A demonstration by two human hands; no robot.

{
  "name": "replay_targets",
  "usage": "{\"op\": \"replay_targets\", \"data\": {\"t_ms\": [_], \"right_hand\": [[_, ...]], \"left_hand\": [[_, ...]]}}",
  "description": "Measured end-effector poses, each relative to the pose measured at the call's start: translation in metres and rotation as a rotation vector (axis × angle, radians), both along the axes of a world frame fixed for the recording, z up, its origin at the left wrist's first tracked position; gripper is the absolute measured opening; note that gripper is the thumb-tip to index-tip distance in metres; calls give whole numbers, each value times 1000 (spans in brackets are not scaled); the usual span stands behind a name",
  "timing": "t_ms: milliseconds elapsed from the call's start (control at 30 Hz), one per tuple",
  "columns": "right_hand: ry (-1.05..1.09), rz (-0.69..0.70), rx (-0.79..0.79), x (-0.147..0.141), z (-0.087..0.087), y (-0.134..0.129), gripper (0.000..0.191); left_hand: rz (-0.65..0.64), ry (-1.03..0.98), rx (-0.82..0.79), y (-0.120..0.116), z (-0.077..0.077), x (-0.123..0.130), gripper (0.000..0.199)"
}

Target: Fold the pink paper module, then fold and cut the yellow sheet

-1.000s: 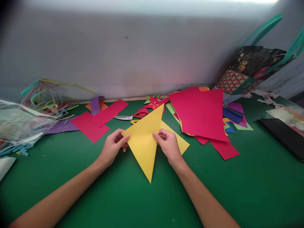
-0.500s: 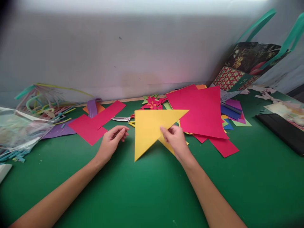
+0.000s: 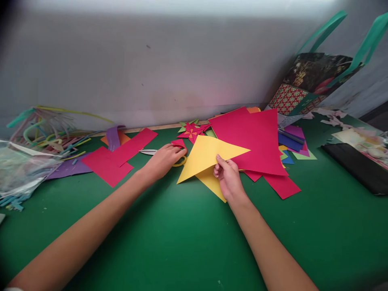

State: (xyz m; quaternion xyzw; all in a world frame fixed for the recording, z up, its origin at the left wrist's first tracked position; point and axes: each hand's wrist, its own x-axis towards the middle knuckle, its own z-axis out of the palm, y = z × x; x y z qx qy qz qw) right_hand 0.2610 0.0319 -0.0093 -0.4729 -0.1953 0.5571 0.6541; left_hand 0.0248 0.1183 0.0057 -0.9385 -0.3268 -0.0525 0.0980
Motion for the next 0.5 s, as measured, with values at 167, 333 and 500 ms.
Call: {"op": "replay_targets", "data": {"t_ms": [167,333,500], "right_hand": [[-38,4,8,0,-2,0,49],[-113,24,7,-2,-2,-1,51],[-115,22,3,-2,-1,0,51]], "left_hand": [[-56,26,108,-4,6,-6,36],[-92,-28,122,-8,20,-25,31],[-101,23,76,-4,35,-66,37]]}}
